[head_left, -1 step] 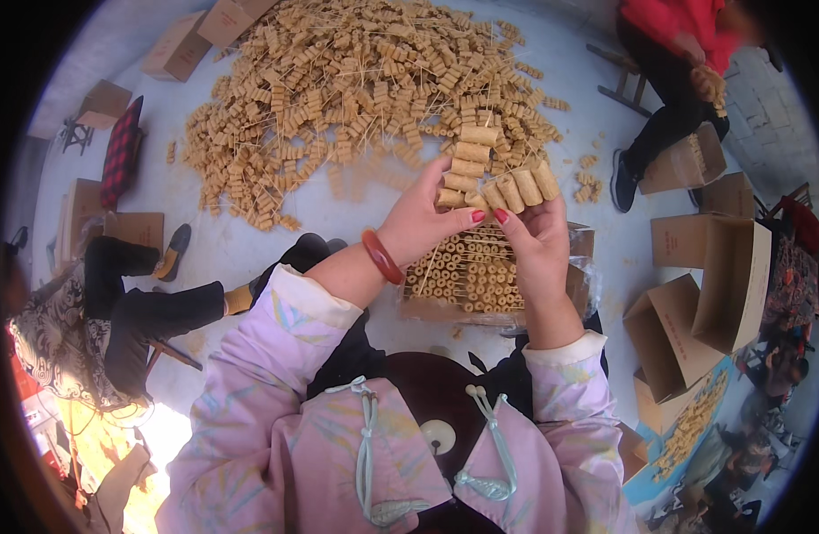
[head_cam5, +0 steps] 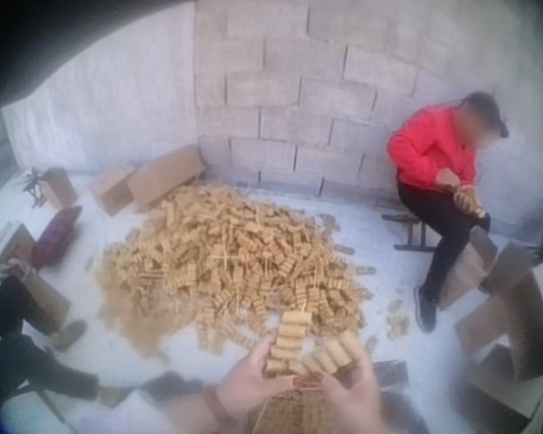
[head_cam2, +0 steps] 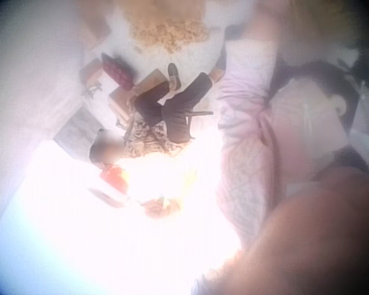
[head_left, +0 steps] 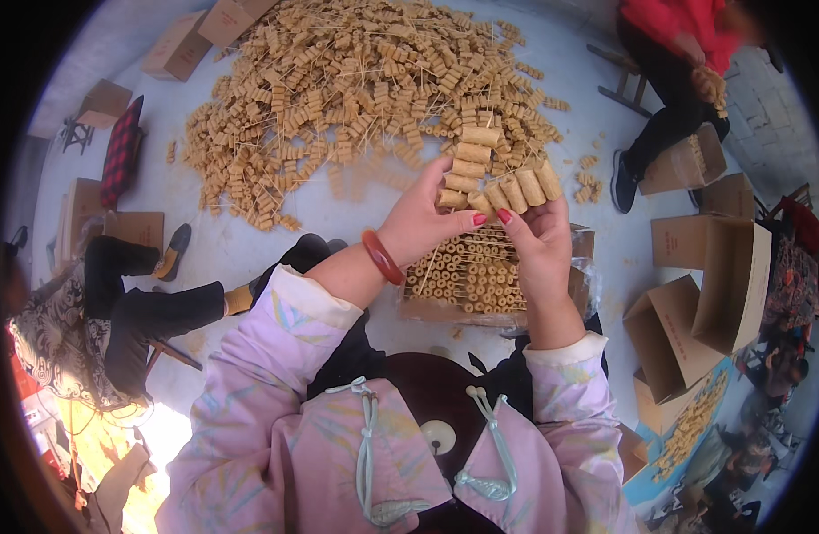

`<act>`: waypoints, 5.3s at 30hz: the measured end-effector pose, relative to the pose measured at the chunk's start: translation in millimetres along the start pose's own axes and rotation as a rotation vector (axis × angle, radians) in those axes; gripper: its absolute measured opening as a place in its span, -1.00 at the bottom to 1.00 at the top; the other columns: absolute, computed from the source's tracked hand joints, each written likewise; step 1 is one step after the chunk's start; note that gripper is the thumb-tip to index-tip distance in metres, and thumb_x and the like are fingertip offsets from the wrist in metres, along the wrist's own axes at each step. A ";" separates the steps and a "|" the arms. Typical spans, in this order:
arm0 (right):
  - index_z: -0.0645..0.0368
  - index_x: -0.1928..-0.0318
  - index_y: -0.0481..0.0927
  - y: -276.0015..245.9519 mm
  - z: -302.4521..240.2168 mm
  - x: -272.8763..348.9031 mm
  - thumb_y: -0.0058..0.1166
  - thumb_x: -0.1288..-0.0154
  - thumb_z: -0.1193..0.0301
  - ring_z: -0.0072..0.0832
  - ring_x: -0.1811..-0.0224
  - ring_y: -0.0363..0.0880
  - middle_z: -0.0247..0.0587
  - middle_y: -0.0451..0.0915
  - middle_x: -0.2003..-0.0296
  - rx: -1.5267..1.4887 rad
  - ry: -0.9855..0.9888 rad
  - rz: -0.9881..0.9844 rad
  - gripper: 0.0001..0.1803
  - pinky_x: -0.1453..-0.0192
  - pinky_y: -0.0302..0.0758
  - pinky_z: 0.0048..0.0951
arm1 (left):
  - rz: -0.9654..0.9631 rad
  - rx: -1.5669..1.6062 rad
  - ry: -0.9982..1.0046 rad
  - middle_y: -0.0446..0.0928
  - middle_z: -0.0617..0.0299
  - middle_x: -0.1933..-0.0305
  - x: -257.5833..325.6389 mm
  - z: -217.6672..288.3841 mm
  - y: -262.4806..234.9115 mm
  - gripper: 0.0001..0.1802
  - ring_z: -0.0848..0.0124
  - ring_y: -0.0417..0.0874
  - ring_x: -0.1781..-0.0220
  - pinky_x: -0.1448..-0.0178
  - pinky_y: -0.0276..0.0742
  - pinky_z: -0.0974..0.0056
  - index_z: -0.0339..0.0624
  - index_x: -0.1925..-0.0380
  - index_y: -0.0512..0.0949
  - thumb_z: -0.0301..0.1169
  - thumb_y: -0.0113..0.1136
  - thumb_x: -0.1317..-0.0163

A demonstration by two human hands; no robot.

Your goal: The person threads small ring-shaped food items onto wooden skewers and places the completed skewers into a cardboard box. The person then covers the box with a plastic sheet and places it into a larger box.

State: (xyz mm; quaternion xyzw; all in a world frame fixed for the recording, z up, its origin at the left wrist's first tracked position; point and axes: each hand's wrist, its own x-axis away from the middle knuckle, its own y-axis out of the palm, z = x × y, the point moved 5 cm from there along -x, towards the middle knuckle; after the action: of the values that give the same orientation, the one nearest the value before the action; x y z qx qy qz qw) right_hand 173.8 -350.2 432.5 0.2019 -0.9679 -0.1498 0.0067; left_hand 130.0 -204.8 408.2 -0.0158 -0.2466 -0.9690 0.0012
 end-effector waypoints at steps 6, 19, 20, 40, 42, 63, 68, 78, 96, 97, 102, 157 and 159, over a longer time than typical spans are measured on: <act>0.27 -0.22 0.27 3.8 -0.9 -5.7 0.14 -0.24 0.69 -0.45 -0.03 0.56 -0.13 0.50 -0.03 0.032 0.047 -0.133 -0.44 -0.12 0.52 -0.45 | -0.007 -0.305 0.022 0.40 0.05 -0.23 1.4 -14.0 -1.5 -0.19 0.36 0.50 -0.23 -0.27 0.47 0.27 -0.37 -0.36 0.07 -0.41 0.32 -0.23; 0.29 -0.22 0.30 -4.2 7.4 -7.2 0.16 -0.35 0.45 -0.48 -0.09 0.47 -0.14 0.48 -0.04 -0.063 0.000 0.156 -0.50 -0.24 0.40 -0.43 | -0.038 -0.642 0.222 0.39 0.12 -0.26 5.3 -9.7 4.8 -0.27 0.46 0.46 -0.22 -0.23 0.46 0.31 -0.31 -0.35 0.13 -0.43 0.27 -0.27; 0.30 -0.25 0.28 -1.8 10.2 -7.5 0.14 -0.37 0.43 -0.47 -0.11 0.46 -0.13 0.48 -0.07 -0.140 0.052 0.132 -0.48 -0.28 0.37 -0.41 | -0.028 -0.624 0.188 0.41 0.12 -0.24 5.7 -9.8 4.4 -0.27 0.46 0.47 -0.21 -0.24 0.45 0.30 -0.31 -0.35 0.14 -0.42 0.28 -0.26; 0.23 -0.43 0.11 -2.6 12.7 -7.2 0.01 -0.45 0.41 -0.38 -0.24 0.40 -0.07 0.41 -0.21 -0.029 0.100 0.054 -0.37 -0.34 0.34 -0.32 | -0.043 -0.563 0.064 0.53 -0.18 -0.04 7.7 -16.9 10.2 -0.28 0.11 0.62 -0.03 -0.12 0.51 0.15 -0.41 -0.24 0.23 -0.29 0.28 -0.16; 0.22 -0.39 0.17 -0.1 16.4 -5.7 0.04 -0.43 0.41 -0.36 -0.23 0.42 -0.09 0.44 -0.18 -0.159 0.143 0.058 -0.40 -0.34 0.35 -0.30 | 0.013 -0.482 0.123 0.54 -0.19 0.00 9.7 -13.3 11.7 -0.30 0.10 0.64 0.08 -0.06 0.53 0.14 -0.42 -0.23 0.24 -0.29 0.25 -0.16; 0.19 -0.40 0.20 -70.4 74.0 -6.7 0.12 -0.37 0.23 -0.24 -0.34 0.32 0.04 0.34 -0.29 -0.290 0.432 0.294 -0.31 -0.40 0.30 -0.17 | 0.485 -1.017 -0.399 0.62 0.17 0.10 -36.1 -47.4 -334.5 -0.51 0.37 0.62 0.06 -0.08 0.53 0.31 -0.20 -0.12 0.48 -0.28 0.29 -0.21; 0.17 -0.40 0.19 -80.0 89.4 -15.0 0.14 -0.36 0.21 -0.26 -0.31 0.35 0.03 0.36 -0.27 -0.264 0.470 0.311 -0.29 -0.39 0.31 -0.22 | 0.228 -1.512 -0.439 0.41 0.00 -0.23 3.8 -168.7 -403.6 -0.44 0.13 0.48 -0.23 -0.21 0.50 0.17 -0.07 -0.16 0.47 -0.43 0.31 -0.09; 0.21 -0.39 0.18 -78.7 105.7 -31.0 0.20 -0.31 0.21 -0.28 -0.25 0.42 0.02 0.38 -0.25 -0.204 0.477 0.292 -0.24 -0.37 0.34 -0.25 | -0.055 -1.613 -0.701 0.29 0.02 -0.23 34.9 -224.1 -381.5 -0.53 0.04 0.50 -0.13 -0.10 0.54 0.08 -0.10 -0.03 0.45 -0.46 0.29 -0.06; 0.21 -0.37 0.21 -52.6 110.0 -21.5 0.31 -0.20 0.28 -0.20 -0.31 0.36 -0.04 0.40 -0.23 -0.192 0.506 0.281 -0.19 -0.44 0.23 -0.14 | 0.667 -1.259 -1.054 0.59 -0.13 0.08 73.1 -232.8 -410.7 -0.39 -0.01 0.63 -0.04 -0.09 0.56 0.08 -0.26 0.02 0.41 -0.17 0.45 -0.01; 0.23 -0.36 0.23 -48.5 111.6 -21.8 0.32 -0.19 0.29 -0.21 -0.31 0.36 -0.07 0.42 -0.22 -0.173 0.539 0.282 -0.20 -0.43 0.24 -0.14 | 0.713 -1.210 -1.031 0.60 -0.11 0.11 79.7 -234.6 -416.4 -0.38 0.02 0.64 -0.01 -0.07 0.56 0.10 -0.26 0.01 0.40 -0.19 0.44 -0.01; 0.23 -0.34 0.25 -8.2 114.3 -34.4 0.31 -0.18 0.37 -0.25 -0.27 0.40 -0.08 0.46 -0.18 -0.168 0.651 0.113 -0.24 -0.38 0.30 -0.19 | 0.748 -1.008 -0.820 0.65 0.03 0.22 95.9 -210.5 -418.0 -0.45 0.26 0.70 0.16 0.06 0.56 0.25 -0.27 -0.02 0.42 -0.31 0.40 -0.05; 0.31 -0.40 0.15 13.9 49.4 -11.0 -0.13 -0.46 0.41 -0.34 -0.36 0.24 -0.07 0.27 -0.32 -0.088 0.145 0.013 -0.43 -0.46 0.13 -0.31 | 0.386 0.369 -0.118 0.56 0.18 -0.05 -14.8 -36.0 -9.5 -0.55 0.38 0.60 -0.04 -0.13 0.51 0.26 -0.20 -0.18 0.39 -0.17 0.00 -0.41; 0.31 -0.37 0.20 13.2 51.4 -9.8 -0.12 -0.37 0.58 -0.35 -0.37 0.25 -0.07 0.29 -0.31 -0.077 0.196 0.059 -0.44 -0.45 0.17 -0.33 | 0.381 0.571 -0.188 0.57 0.16 -0.05 -17.6 -43.1 -14.8 -0.56 0.35 0.61 -0.05 -0.15 0.51 0.24 -0.21 -0.15 0.42 -0.17 -0.03 -0.42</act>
State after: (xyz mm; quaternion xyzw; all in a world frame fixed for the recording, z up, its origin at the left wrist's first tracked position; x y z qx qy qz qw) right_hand 173.9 -320.0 387.8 0.1867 -0.9616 -0.1661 0.1134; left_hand 146.1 -212.5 362.7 -0.1497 -0.4992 -0.8376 0.1637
